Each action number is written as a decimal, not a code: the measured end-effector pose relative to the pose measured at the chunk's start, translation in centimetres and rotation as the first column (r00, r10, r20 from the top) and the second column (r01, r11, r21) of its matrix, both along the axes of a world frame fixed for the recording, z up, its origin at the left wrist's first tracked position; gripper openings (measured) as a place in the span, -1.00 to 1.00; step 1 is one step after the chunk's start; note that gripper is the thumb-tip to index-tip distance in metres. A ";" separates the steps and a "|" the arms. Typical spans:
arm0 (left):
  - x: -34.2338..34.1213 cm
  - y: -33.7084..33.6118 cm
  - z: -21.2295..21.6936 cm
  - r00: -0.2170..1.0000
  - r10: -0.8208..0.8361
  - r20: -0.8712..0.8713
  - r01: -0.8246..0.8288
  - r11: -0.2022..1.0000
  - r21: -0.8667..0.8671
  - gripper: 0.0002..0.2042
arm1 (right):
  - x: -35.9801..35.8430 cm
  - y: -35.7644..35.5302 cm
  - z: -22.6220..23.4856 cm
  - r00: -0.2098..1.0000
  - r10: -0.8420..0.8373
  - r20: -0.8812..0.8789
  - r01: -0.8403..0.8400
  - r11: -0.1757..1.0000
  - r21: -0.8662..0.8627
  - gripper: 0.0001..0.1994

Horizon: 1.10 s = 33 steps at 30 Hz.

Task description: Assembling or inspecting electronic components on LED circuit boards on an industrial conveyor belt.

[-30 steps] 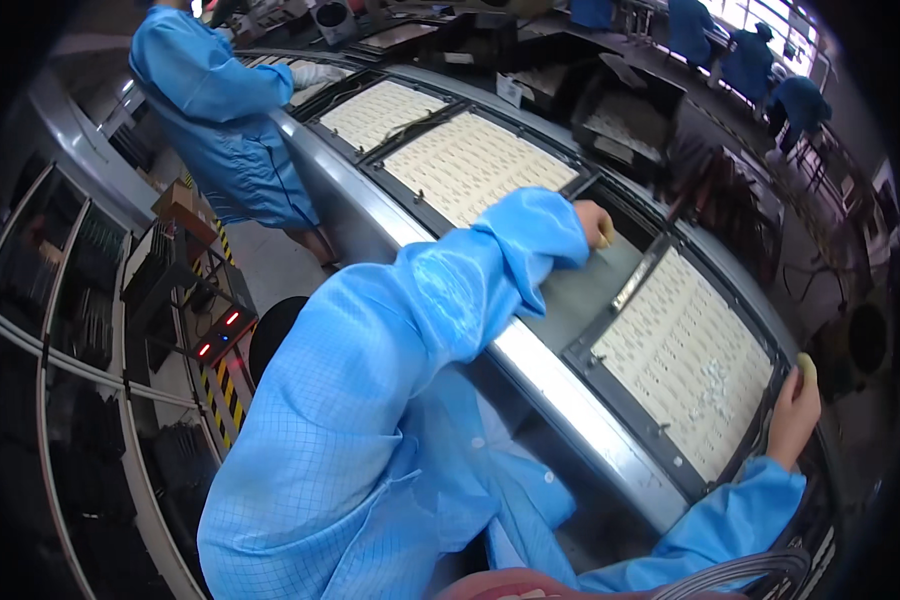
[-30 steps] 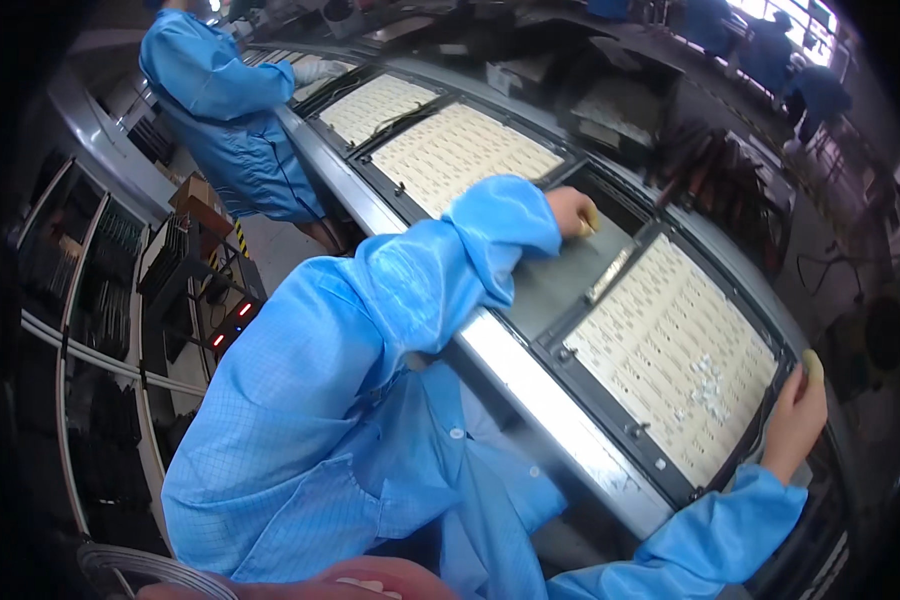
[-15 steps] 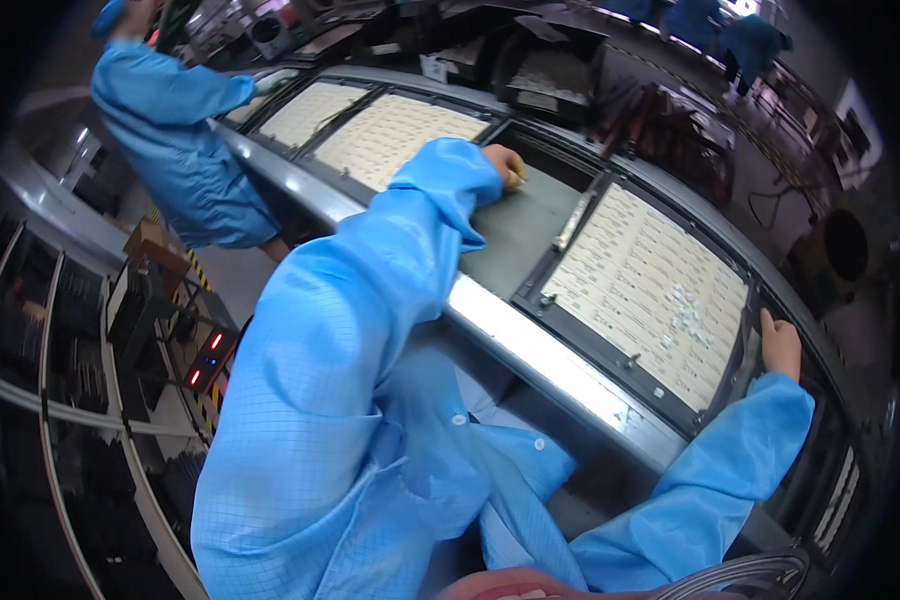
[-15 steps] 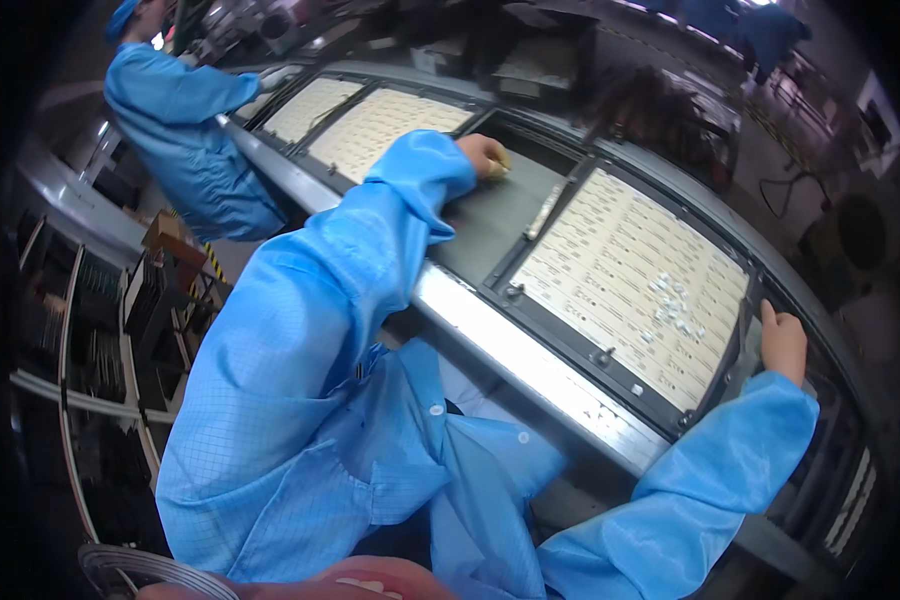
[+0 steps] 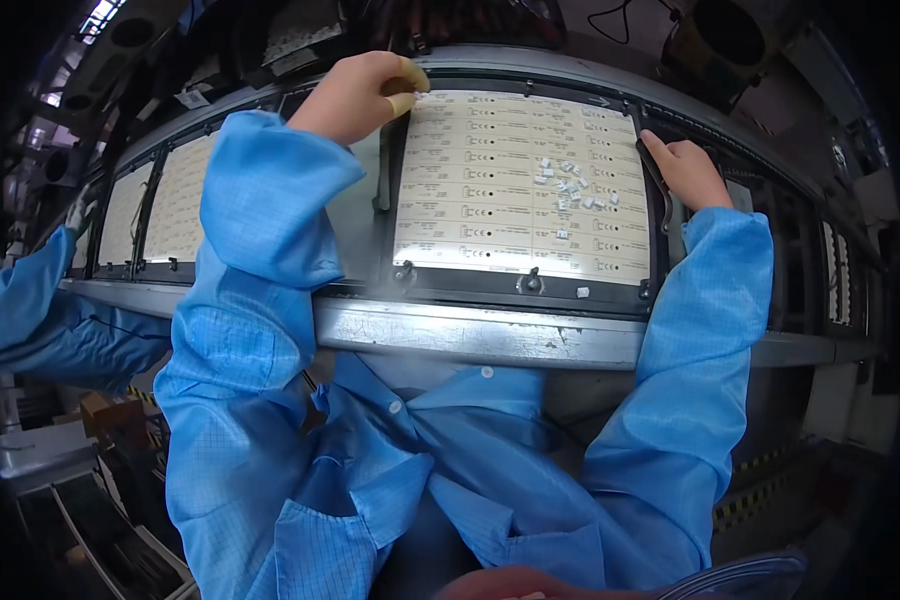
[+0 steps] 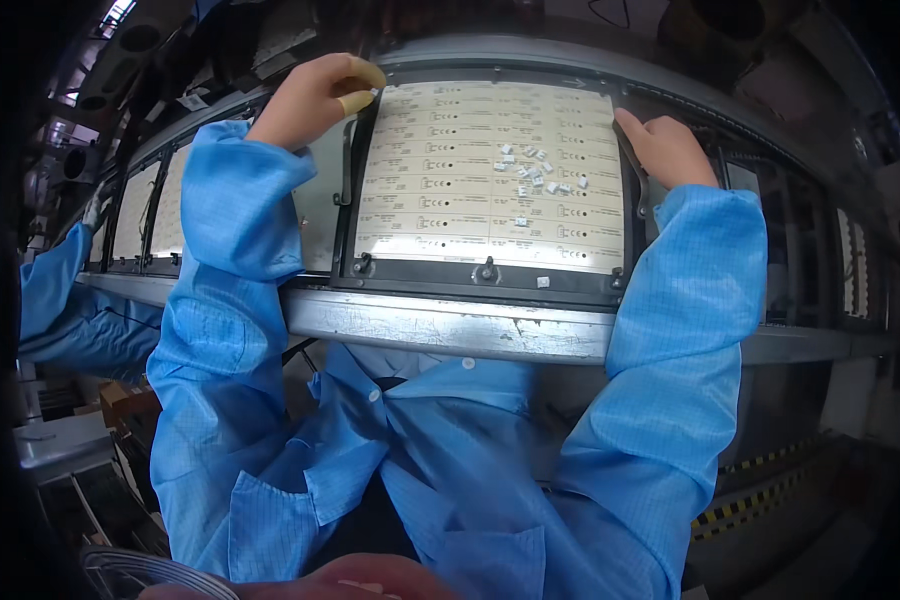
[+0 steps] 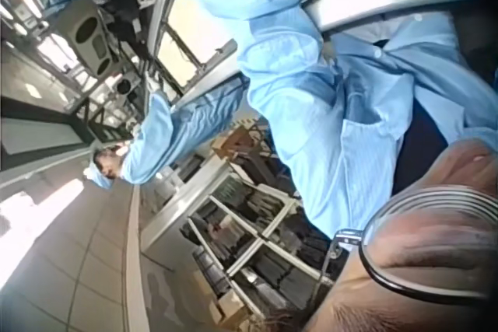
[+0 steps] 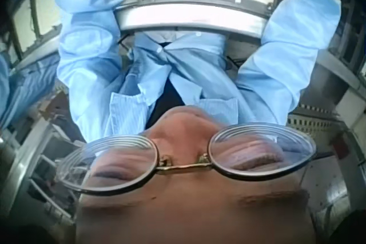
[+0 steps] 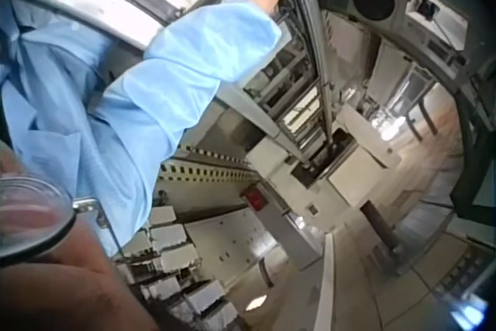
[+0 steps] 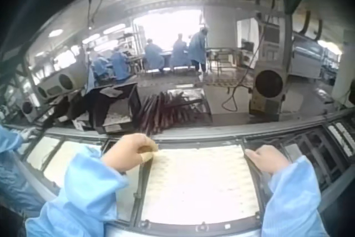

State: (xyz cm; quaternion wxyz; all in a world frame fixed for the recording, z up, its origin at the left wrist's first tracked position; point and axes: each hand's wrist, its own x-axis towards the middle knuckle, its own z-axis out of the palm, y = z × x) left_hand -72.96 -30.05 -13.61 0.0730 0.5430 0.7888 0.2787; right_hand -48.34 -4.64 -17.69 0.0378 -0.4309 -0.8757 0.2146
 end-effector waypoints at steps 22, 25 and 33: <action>0.9 3.5 -3.3 0.951 -0.122 -0.285 0.087 0.987 -0.133 -0.82 | 3.0 0.5 1.2 0.948 0.059 -0.313 -0.042 0.997 0.063 -0.58; 1.1 3.4 -3.3 0.940 -0.146 -0.307 0.110 0.985 -0.131 -0.81 | 2.9 0.4 1.5 0.941 0.075 -0.331 -0.050 0.995 0.083 -0.58; 1.1 3.5 -3.2 0.968 -0.085 -0.236 0.058 0.991 -0.121 -0.81 | 2.9 0.2 1.5 0.941 0.076 -0.329 -0.052 0.995 0.081 -0.59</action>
